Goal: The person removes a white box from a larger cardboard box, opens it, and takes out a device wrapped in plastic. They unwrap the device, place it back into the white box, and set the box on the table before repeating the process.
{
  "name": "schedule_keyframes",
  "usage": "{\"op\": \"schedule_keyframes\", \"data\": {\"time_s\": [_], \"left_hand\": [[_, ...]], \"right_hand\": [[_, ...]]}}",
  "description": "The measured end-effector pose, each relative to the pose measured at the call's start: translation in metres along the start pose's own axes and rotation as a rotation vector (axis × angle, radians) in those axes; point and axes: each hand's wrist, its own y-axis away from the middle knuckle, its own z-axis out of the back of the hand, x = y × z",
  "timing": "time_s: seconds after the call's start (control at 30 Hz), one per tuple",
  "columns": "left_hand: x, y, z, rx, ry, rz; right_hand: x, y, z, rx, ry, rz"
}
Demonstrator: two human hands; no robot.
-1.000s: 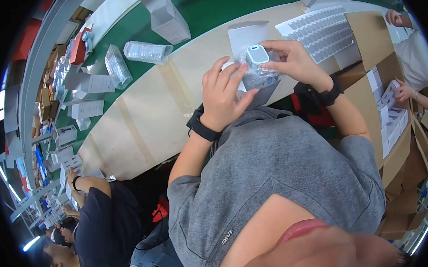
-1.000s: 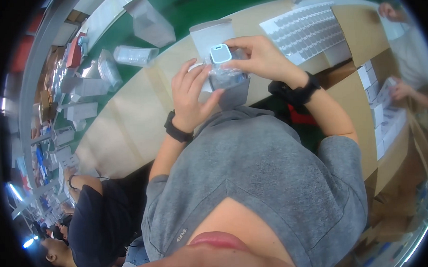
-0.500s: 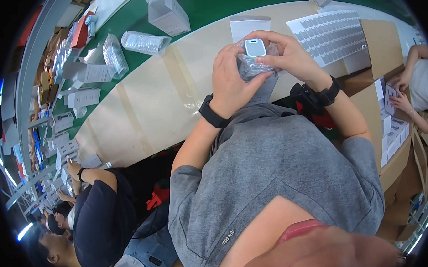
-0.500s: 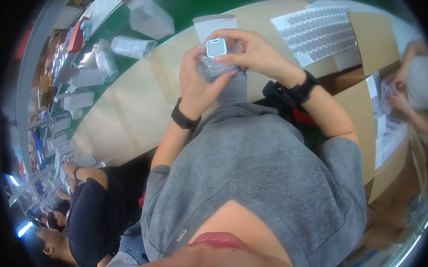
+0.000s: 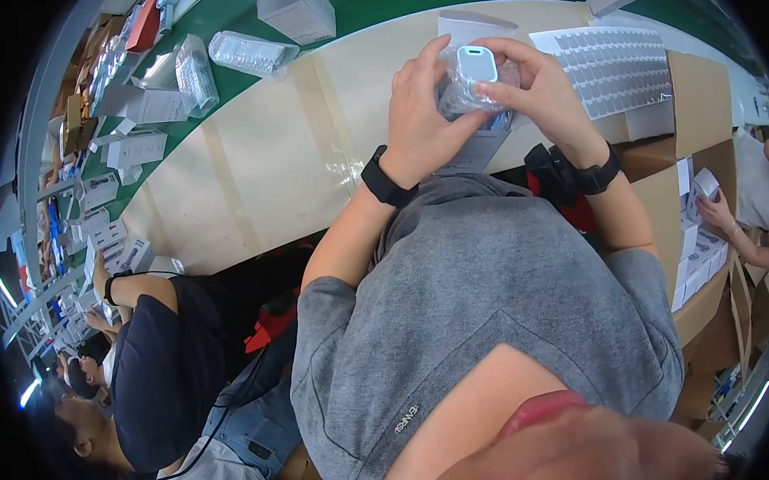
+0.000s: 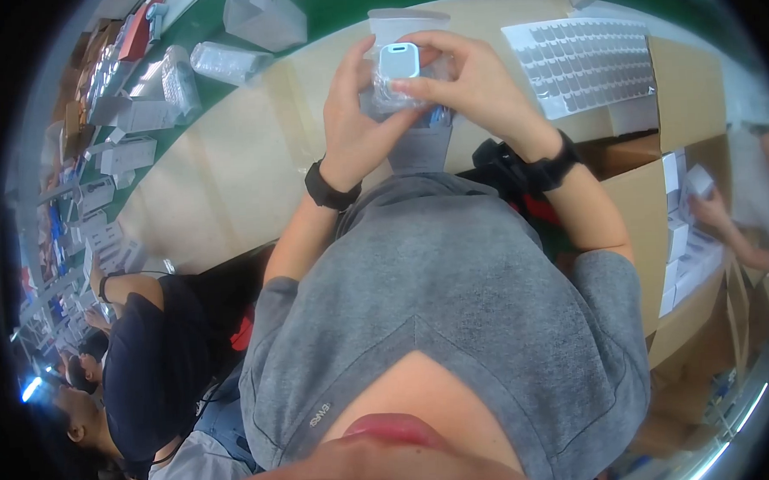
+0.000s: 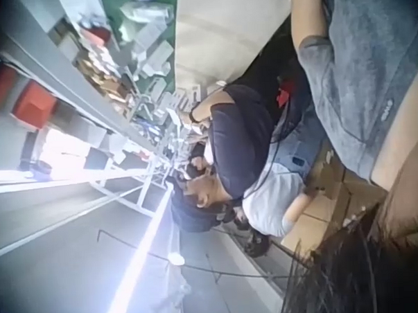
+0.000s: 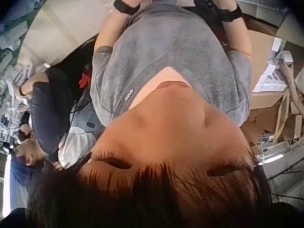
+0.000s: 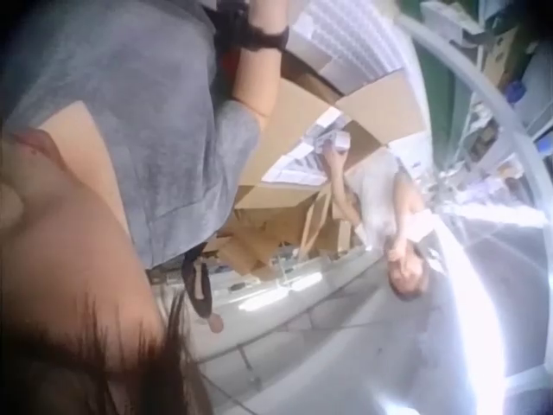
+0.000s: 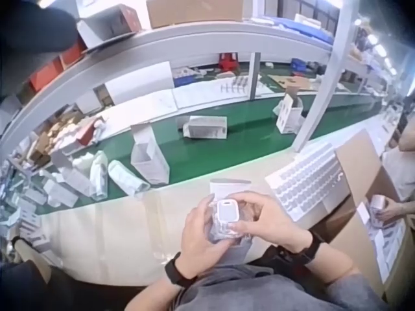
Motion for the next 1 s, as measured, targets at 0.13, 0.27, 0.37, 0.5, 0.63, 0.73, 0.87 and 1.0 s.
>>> {"op": "schedule_keyframes", "data": {"time_s": [0.13,0.27,0.37,0.5,0.63,0.73,0.87,1.0], "left_hand": [[0.009,0.002,0.005,0.033,0.204,0.112],[0.014,0.003,0.006,0.055,0.409,0.129],[0.011,0.006,0.006,0.052,0.462,0.130],[0.007,0.006,0.006,-0.006,0.527,0.152],[0.008,0.001,0.010,0.041,-0.036,-0.271],[0.006,0.007,0.002,-0.101,-0.014,-0.257],[0.011,0.013,-0.008,-0.151,-0.046,-0.271],[0.011,0.013,-0.012,-0.154,-0.028,-0.344]], "right_hand": [[-0.002,0.000,0.012,0.116,0.111,0.070],[0.004,-0.002,0.009,0.120,0.321,0.157],[0.007,-0.003,0.005,0.120,0.417,0.228],[0.005,0.002,0.004,0.072,0.468,0.282],[0.002,0.001,0.008,0.003,0.415,0.348],[-0.002,0.004,0.008,-0.049,0.378,0.382],[-0.009,0.005,0.013,-0.082,0.329,0.387],[-0.012,0.008,0.018,-0.077,0.319,0.371]]}}
